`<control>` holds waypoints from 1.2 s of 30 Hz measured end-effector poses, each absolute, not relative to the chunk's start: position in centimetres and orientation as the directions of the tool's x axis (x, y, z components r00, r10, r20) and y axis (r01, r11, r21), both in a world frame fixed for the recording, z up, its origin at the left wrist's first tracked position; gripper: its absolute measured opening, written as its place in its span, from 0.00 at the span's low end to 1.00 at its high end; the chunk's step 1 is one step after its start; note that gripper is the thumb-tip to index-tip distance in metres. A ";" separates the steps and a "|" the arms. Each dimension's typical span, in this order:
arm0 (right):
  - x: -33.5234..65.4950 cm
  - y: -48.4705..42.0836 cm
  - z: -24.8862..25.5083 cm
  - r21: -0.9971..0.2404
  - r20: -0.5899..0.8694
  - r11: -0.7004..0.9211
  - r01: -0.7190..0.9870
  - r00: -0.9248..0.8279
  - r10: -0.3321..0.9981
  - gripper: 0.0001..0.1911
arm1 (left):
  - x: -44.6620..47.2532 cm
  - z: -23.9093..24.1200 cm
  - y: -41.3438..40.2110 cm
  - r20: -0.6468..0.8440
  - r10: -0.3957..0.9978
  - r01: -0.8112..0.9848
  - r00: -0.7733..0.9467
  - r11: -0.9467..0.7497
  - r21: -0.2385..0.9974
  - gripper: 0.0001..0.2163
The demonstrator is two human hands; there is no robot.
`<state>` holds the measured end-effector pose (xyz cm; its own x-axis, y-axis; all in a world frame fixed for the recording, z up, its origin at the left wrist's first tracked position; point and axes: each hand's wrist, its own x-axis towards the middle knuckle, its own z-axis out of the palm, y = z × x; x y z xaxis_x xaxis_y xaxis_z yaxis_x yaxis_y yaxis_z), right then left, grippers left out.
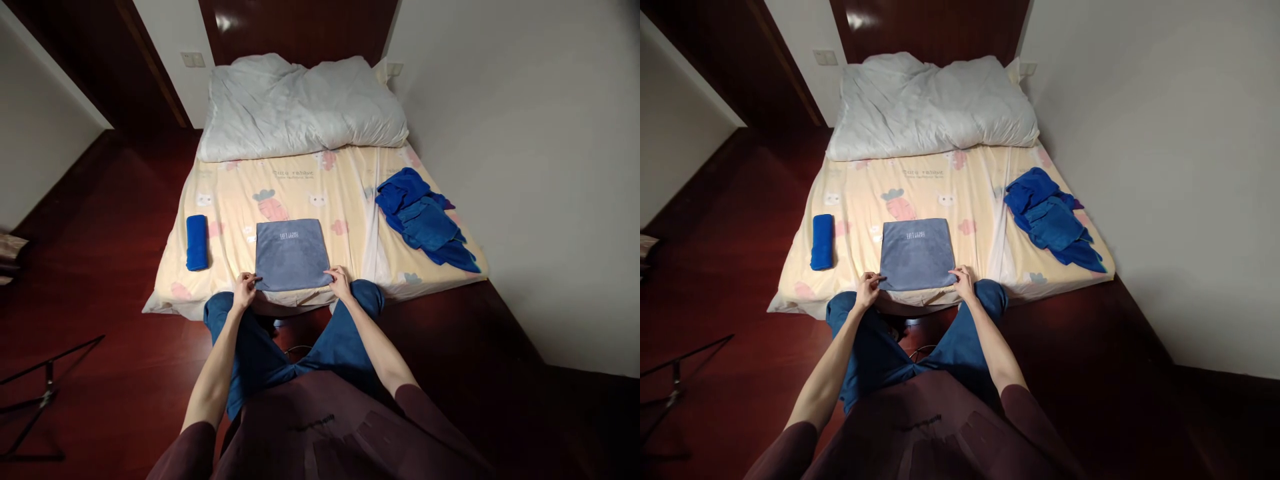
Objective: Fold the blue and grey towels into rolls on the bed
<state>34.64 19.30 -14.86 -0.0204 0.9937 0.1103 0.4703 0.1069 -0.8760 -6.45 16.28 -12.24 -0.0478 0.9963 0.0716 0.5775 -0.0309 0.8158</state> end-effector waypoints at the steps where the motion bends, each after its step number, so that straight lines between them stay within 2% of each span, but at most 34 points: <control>1: 34.5 19.2 -14.9 -0.863 0.146 0.143 0.485 -0.033 0.989 0.31 | -6.5 -12.4 16.4 0.102 0.994 0.596 -0.036 -0.061 0.801 0.22; 4: 34.4 19.0 -15.0 -0.847 0.212 0.227 0.481 -0.086 0.973 0.36 | -6.6 -13.0 16.5 0.161 0.985 0.657 0.063 -0.162 0.736 0.24; 8: 34.4 18.8 -15.0 -0.787 0.281 0.310 0.533 -0.137 0.950 0.35 | -6.7 -13.7 16.5 0.170 0.974 0.688 0.148 -0.225 0.690 0.26; 12: 34.4 18.8 -15.4 -0.716 0.303 0.340 0.610 -0.167 0.938 0.30 | -6.8 -14.0 16.4 0.191 0.970 0.658 0.152 -0.243 0.712 0.29; 16: 34.7 18.7 -15.6 -0.641 0.396 0.389 0.662 -0.148 0.906 0.28 | -6.8 -14.0 16.2 0.207 0.966 0.616 0.152 -0.256 0.745 0.29; 21: 34.8 18.5 -15.2 -0.536 0.461 0.566 0.626 -0.345 0.818 0.31 | -6.8 -14.1 15.8 0.219 0.965 0.563 0.143 -0.262 0.784 0.27; 24: 34.8 18.5 -15.2 -0.508 0.459 0.609 0.609 -0.407 0.790 0.31 | -6.7 -14.2 15.7 0.229 0.959 0.552 0.166 -0.283 0.784 0.25; 27: 34.8 18.8 -15.6 -0.543 0.432 0.562 0.624 -0.366 0.824 0.31 | -6.7 -14.2 15.6 0.212 0.964 0.566 0.157 -0.264 0.781 0.24; 31: 35.2 18.8 -15.9 -0.661 0.343 0.379 0.648 -0.188 0.920 0.29 | -7.0 -14.1 15.3 0.170 0.978 0.593 0.121 -0.209 0.778 0.27; 36: 35.3 18.6 -15.3 -0.848 0.146 0.157 0.506 -0.062 0.987 0.28 | -7.0 -13.5 15.1 0.112 0.990 0.612 0.087 -0.142 0.778 0.27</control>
<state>35.25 18.56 -15.33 -0.0619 0.9873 0.1462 0.5062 0.1573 -0.8480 -6.96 15.10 -13.53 0.0865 0.9899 0.1124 0.6123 -0.1418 0.7778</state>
